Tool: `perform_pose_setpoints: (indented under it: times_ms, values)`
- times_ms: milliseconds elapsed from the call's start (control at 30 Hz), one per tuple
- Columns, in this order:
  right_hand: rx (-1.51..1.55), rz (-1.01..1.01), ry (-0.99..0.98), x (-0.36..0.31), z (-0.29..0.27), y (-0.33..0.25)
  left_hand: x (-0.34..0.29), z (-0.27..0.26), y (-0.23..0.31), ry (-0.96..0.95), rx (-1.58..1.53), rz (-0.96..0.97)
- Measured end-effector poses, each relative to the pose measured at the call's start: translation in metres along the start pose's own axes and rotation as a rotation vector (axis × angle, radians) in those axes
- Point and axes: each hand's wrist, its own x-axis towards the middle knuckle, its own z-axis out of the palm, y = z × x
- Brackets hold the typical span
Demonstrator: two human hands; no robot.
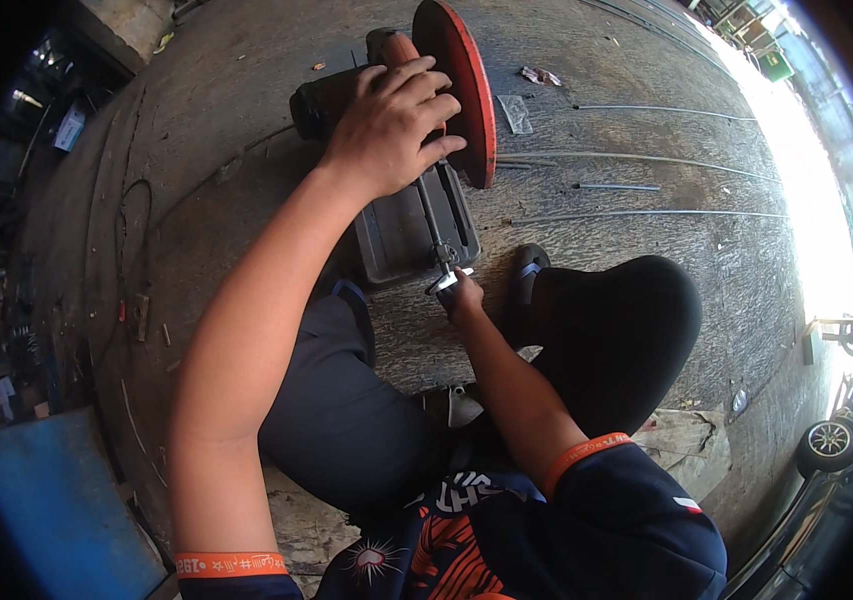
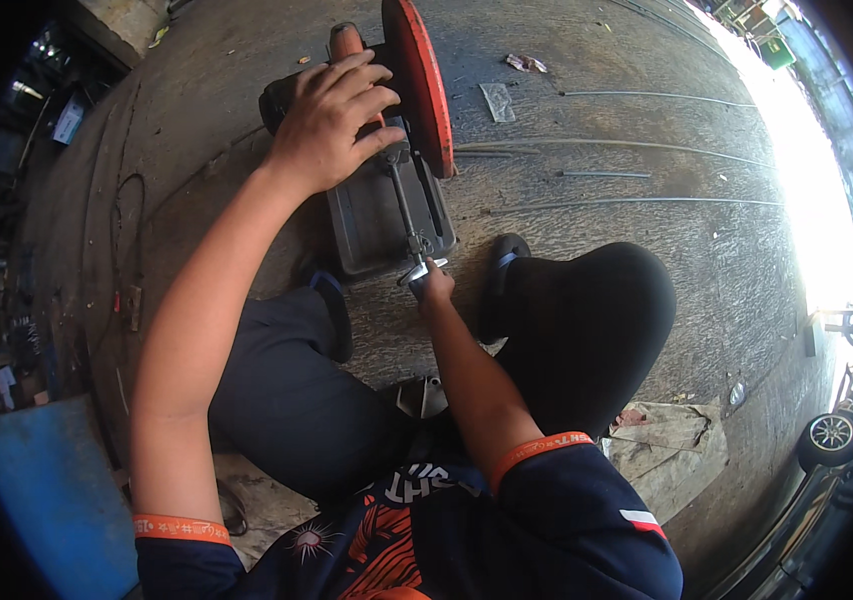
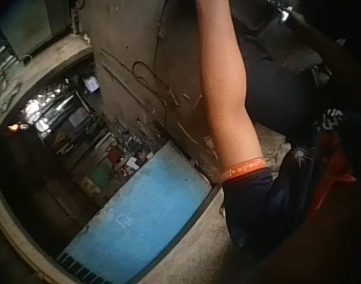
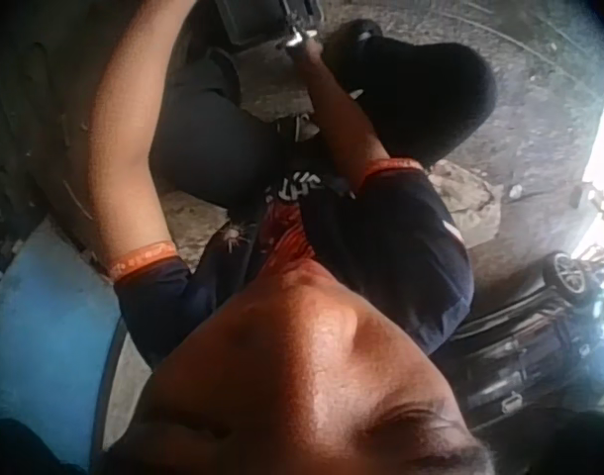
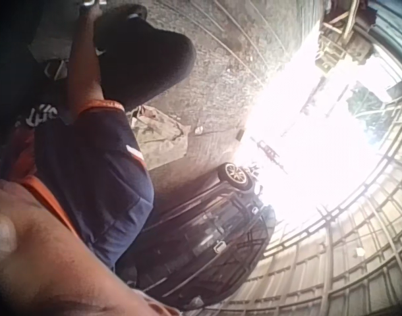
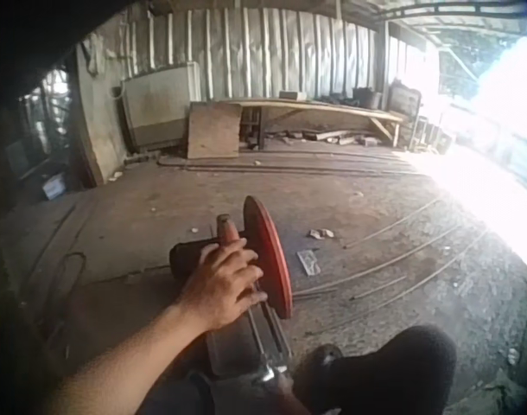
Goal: Cutting multiple thin metal rods to length using a power chop saw.
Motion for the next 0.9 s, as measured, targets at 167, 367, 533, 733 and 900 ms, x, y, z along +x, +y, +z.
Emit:
perform_pose_setpoints:
  times_ms: [167, 367, 533, 733, 900]
  values:
    - [0.358, 0.229, -0.015, 0.004, 0.001, 0.000, 0.005, 0.010, 0.021, 0.089, -0.171, -0.335]
    - [-0.004, 0.130, -0.091, 0.020, -0.008, 0.013, 0.010, 0.014, 0.027, 0.112, -0.295, -0.503]
    - [0.131, 0.137, -0.132, 0.019, -0.004, 0.027, 0.012, 0.012, 0.014, 0.052, -0.379, -0.461]
    - [0.216, 0.085, -0.011, 0.005, 0.014, 0.036, 0.007, 0.009, 0.010, 0.075, -0.291, -0.413]
    - [0.136, 0.121, -0.007, -0.015, 0.018, 0.023, 0.007, 0.007, 0.013, 0.080, -0.256, -0.413]
